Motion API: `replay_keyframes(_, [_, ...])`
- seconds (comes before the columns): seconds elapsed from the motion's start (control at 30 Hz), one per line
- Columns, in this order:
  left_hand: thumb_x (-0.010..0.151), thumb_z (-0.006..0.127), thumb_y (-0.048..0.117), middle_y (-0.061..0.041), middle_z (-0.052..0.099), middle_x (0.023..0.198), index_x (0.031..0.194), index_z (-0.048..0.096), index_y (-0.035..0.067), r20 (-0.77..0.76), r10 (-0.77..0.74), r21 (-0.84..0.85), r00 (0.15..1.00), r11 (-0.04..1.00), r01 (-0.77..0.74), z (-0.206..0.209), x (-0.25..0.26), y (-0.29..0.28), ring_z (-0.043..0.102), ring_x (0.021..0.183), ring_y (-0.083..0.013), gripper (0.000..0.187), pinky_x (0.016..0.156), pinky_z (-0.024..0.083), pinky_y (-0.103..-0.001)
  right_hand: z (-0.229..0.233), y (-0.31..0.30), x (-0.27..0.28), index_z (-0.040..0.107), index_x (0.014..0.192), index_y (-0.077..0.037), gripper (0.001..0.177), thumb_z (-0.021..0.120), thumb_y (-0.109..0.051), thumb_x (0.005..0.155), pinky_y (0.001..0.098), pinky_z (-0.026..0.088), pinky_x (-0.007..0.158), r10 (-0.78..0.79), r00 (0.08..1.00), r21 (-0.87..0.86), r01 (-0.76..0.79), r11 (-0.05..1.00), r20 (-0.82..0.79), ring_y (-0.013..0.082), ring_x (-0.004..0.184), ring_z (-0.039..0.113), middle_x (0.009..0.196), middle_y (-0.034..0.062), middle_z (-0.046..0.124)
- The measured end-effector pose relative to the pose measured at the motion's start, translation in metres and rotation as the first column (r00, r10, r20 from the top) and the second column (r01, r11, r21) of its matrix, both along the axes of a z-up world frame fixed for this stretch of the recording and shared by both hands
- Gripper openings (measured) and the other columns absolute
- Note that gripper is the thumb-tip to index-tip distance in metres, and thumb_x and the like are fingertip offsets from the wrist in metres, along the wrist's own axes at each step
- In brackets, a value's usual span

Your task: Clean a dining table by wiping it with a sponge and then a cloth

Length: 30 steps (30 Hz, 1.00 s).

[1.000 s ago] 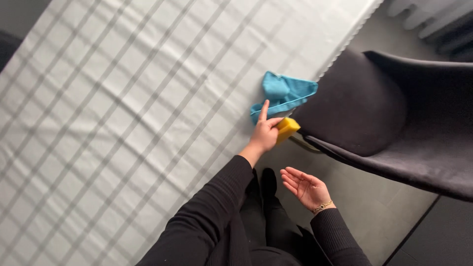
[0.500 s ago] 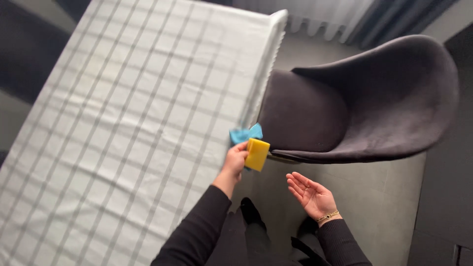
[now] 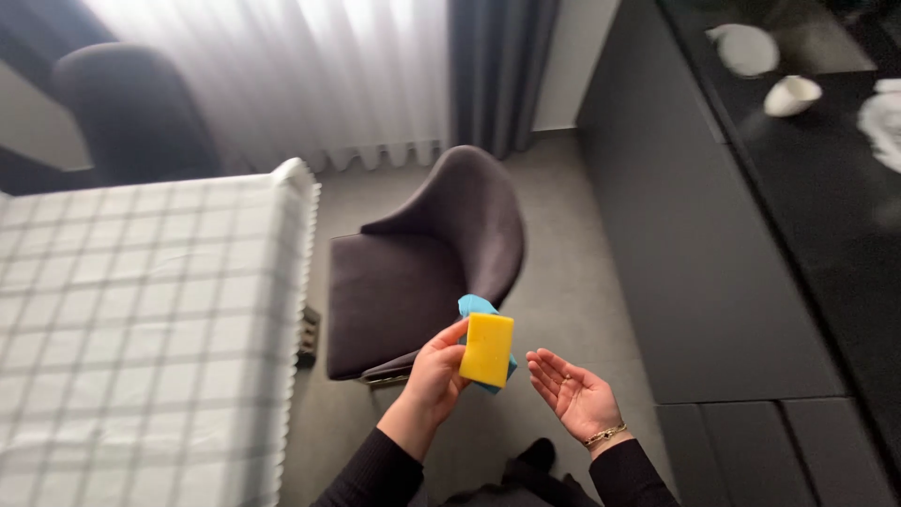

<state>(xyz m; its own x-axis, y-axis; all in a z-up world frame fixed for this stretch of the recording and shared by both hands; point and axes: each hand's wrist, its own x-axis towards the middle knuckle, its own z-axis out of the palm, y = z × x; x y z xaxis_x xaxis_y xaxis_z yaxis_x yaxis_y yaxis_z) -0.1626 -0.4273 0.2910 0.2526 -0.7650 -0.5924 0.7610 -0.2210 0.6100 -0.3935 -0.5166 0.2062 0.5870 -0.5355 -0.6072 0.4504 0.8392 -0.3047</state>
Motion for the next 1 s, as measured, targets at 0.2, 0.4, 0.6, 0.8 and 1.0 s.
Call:
replay_keyframes(0.2, [0.079, 0.049, -0.012, -0.018, 0.074, 0.108, 0.139, 0.064, 0.001, -0.069, -0.096, -0.133, 0.993, 0.987, 0.086, 0.001, -0.099, -0.112, 0.072, 0.085, -0.0257, 0.063, 0.069, 0.058, -0.035, 0.0, -0.068, -0.118, 0.047, 0.146, 0.006, 0.052, 0.03, -0.016, 0.102, 0.0429, 0.04, 0.116, -0.158, 0.987, -0.039, 0.16, 0.986, 0.041, 0.0336, 0.135, 0.051, 0.148, 0.0257, 0.052])
replay_keyframes(0.4, [0.078, 0.049, -0.012, -0.019, 0.074, 0.103, 0.143, 0.059, -0.002, -0.044, -0.194, -0.114, 0.98, 0.976, 0.188, 0.013, -0.16, -0.204, 0.068, 0.076, -0.0242, 0.067, 0.061, 0.053, -0.031, -0.018, -0.114, -0.19, 0.045, 0.148, 0.001, 0.053, 0.028, -0.018, 0.102, 0.0404, 0.038, 0.121, -0.397, 0.917, 0.023, 0.396, 0.918, 0.047, 0.0299, 0.141, 0.048, 0.152, 0.0209, 0.05])
replay_keyframes(0.6, [0.08, 0.048, -0.014, -0.02, 0.073, 0.108, 0.145, 0.057, -0.001, -0.042, -0.173, -0.062, 0.984, 0.983, 0.17, -0.011, -0.18, -0.303, 0.069, 0.08, -0.0266, 0.068, 0.062, 0.052, -0.033, -0.02, -0.177, -0.214, 0.049, 0.144, 0.003, 0.048, 0.034, -0.013, 0.102, 0.042, 0.044, 0.115, -0.564, 0.826, 0.085, 0.563, 0.822, -0.008, 0.0323, 0.135, 0.054, 0.147, 0.0213, 0.055])
replay_keyframes(0.8, [0.078, 0.054, -0.012, -0.02, 0.073, 0.107, 0.15, 0.051, 0.0, 0.002, -0.066, 0.016, 0.998, 0.998, 0.066, -0.021, -0.163, -0.415, 0.068, 0.078, -0.0273, 0.073, 0.064, 0.051, -0.033, -0.069, -0.302, -0.212, 0.059, 0.131, 0.001, 0.04, 0.036, -0.008, 0.1, 0.0382, 0.052, 0.108, -0.633, 0.774, 0.137, 0.627, 0.766, -0.007, 0.0267, 0.126, 0.063, 0.133, 0.0163, 0.066])
replay_keyframes(1.0, [0.083, 0.061, -0.008, -0.021, 0.069, 0.111, 0.148, 0.049, 0.0, 0.065, -0.033, -0.012, 0.997, 0.999, 0.034, -0.034, -0.113, -0.539, 0.069, 0.087, -0.0311, 0.067, 0.074, 0.056, -0.039, -0.084, -0.459, -0.175, 0.069, 0.118, -0.001, 0.038, 0.04, -0.008, 0.096, 0.0404, 0.059, 0.098, -0.65, 0.757, 0.167, 0.633, 0.756, 0.07, 0.0271, 0.111, 0.072, 0.119, 0.016, 0.074])
